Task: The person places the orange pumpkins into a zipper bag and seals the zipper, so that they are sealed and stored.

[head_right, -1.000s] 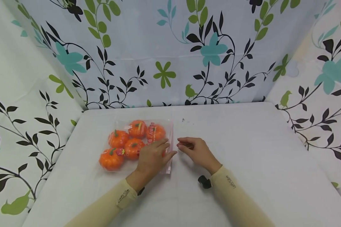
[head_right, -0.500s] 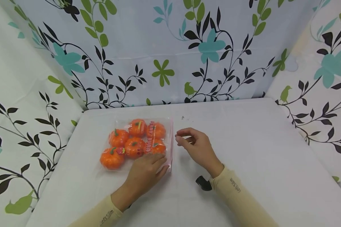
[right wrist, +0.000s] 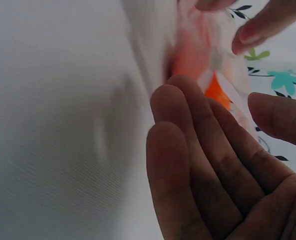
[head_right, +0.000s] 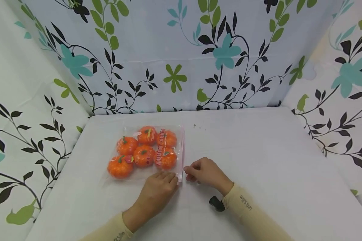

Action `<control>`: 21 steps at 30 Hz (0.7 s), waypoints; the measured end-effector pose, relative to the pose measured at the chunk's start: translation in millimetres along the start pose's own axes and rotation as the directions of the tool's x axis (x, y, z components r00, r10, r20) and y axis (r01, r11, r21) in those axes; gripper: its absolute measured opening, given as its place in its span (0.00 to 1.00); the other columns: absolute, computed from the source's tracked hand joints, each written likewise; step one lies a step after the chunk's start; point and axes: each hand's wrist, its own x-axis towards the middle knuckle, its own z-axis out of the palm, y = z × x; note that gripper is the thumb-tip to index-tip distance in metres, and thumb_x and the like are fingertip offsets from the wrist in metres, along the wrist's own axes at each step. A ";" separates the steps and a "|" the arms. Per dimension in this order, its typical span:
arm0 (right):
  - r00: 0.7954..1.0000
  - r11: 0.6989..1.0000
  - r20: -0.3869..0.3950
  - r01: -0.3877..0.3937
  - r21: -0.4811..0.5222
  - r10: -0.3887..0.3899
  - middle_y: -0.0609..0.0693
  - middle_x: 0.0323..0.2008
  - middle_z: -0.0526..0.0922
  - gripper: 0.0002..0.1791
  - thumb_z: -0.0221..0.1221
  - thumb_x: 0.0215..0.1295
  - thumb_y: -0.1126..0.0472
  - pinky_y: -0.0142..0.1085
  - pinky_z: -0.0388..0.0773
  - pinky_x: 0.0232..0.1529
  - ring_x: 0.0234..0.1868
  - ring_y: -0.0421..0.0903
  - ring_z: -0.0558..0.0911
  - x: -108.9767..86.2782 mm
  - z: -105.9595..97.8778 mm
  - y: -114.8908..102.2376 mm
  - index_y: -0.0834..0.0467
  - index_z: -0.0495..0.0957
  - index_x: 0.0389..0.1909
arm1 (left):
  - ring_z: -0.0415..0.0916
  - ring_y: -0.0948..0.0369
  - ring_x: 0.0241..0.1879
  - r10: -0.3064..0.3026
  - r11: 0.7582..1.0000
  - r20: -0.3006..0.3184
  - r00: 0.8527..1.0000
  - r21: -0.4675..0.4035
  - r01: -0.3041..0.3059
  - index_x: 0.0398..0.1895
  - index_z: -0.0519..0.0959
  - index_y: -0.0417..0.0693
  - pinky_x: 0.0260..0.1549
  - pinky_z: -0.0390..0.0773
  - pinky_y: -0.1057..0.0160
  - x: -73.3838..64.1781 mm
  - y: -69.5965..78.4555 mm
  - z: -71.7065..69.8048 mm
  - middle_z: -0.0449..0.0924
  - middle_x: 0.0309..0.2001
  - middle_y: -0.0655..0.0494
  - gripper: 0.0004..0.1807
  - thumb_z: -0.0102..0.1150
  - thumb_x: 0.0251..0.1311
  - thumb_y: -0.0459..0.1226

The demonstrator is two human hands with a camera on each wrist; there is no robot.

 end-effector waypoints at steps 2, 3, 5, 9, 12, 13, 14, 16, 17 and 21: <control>0.999 0.999 0.034 -0.025 0.041 0.024 0.52 0.30 0.88 0.19 0.58 0.74 0.50 0.41 0.82 0.31 0.32 0.49 0.87 -0.1 5.3 4.7 0.62 0.87 0.36 | 0.84 0.61 0.33 0.009 1.000 0.006 1.000 0.014 -0.009 0.30 0.87 0.47 0.38 0.83 0.63 -1.2 1.8 2.4 0.86 0.32 0.56 0.05 0.72 0.56 0.38; 0.998 0.997 0.048 -0.037 0.062 0.034 0.53 0.30 0.88 0.20 0.58 0.74 0.49 0.41 0.82 0.31 0.32 0.49 0.87 -0.1 8.0 6.7 0.62 0.87 0.36 | 0.84 0.61 0.33 0.012 1.000 0.003 1.000 0.017 -0.012 0.30 0.86 0.47 0.37 0.82 0.63 -1.6 2.7 3.3 0.86 0.32 0.56 0.04 0.72 0.55 0.38; 0.997 0.994 0.064 -0.054 0.092 0.048 0.52 0.30 0.88 0.22 0.57 0.74 0.47 0.40 0.81 0.31 0.32 0.49 0.88 0.1 13.3 10.2 0.61 0.87 0.35 | 0.84 0.62 0.32 0.011 1.000 -0.007 1.000 0.017 -0.011 0.28 0.86 0.47 0.36 0.82 0.64 -2.3 4.6 5.6 0.86 0.31 0.55 0.03 0.72 0.54 0.36; 0.998 0.992 0.058 -0.040 0.117 0.033 0.52 0.29 0.88 0.23 0.57 0.73 0.45 0.38 0.79 0.28 0.31 0.49 0.88 2.0 21.2 15.6 0.60 0.87 0.32 | 0.85 0.62 0.31 0.004 1.000 -0.021 1.000 0.021 -0.003 0.28 0.86 0.46 0.36 0.83 0.63 -2.3 7.7 8.4 0.85 0.29 0.55 0.03 0.71 0.53 0.35; 0.999 0.991 0.053 -0.016 0.135 0.009 0.52 0.27 0.88 0.20 0.60 0.72 0.47 0.36 0.78 0.26 0.29 0.49 0.88 4.1 24.8 18.8 0.59 0.88 0.32 | 0.85 0.62 0.31 -0.006 1.000 -0.020 1.000 0.023 0.007 0.29 0.86 0.45 0.37 0.83 0.63 -2.4 9.3 10.3 0.85 0.29 0.55 0.04 0.71 0.54 0.35; 0.999 0.990 0.053 -0.012 0.140 0.004 0.52 0.27 0.88 0.19 0.60 0.71 0.47 0.35 0.78 0.26 0.29 0.49 0.88 4.5 25.7 19.7 0.59 0.88 0.32 | 0.85 0.62 0.31 -0.008 1.000 -0.023 1.000 0.023 0.009 0.29 0.86 0.45 0.37 0.83 0.63 -2.4 9.7 11.0 0.85 0.29 0.55 0.04 0.71 0.54 0.35; 0.999 0.989 0.053 -0.005 0.148 -0.002 0.53 0.27 0.88 0.18 0.61 0.71 0.49 0.34 0.78 0.26 0.28 0.49 0.88 4.5 26.3 19.8 0.59 0.88 0.33 | 0.85 0.62 0.31 -0.010 1.000 -0.027 1.000 0.022 0.010 0.29 0.85 0.45 0.36 0.83 0.63 -2.4 9.9 11.7 0.85 0.28 0.55 0.04 0.71 0.54 0.35; 0.998 0.987 0.057 -0.003 0.162 -0.006 0.54 0.26 0.88 0.17 0.62 0.71 0.50 0.34 0.78 0.26 0.28 0.50 0.88 4.1 27.1 20.2 0.60 0.88 0.32 | 0.84 0.62 0.30 -0.008 1.000 -0.040 0.999 0.021 0.009 0.28 0.85 0.45 0.34 0.82 0.63 -2.5 10.3 13.0 0.84 0.27 0.55 0.03 0.70 0.54 0.34; 0.998 0.986 0.059 -0.002 0.168 -0.008 0.54 0.26 0.88 0.17 0.62 0.71 0.51 0.34 0.79 0.26 0.28 0.50 0.88 3.9 27.4 20.1 0.60 0.88 0.32 | 0.84 0.62 0.29 -0.006 1.000 -0.046 0.999 0.022 0.007 0.27 0.85 0.45 0.34 0.82 0.64 -2.3 10.4 13.3 0.84 0.27 0.56 0.03 0.70 0.54 0.34; 0.997 0.984 0.077 -0.008 0.180 -0.006 0.55 0.25 0.87 0.17 0.61 0.71 0.51 0.35 0.80 0.27 0.27 0.49 0.87 3.6 27.5 19.9 0.60 0.88 0.31 | 0.83 0.62 0.28 0.005 0.999 -0.063 0.998 0.034 -0.003 0.25 0.84 0.46 0.32 0.81 0.64 -1.9 11.0 15.3 0.83 0.26 0.56 0.02 0.67 0.53 0.33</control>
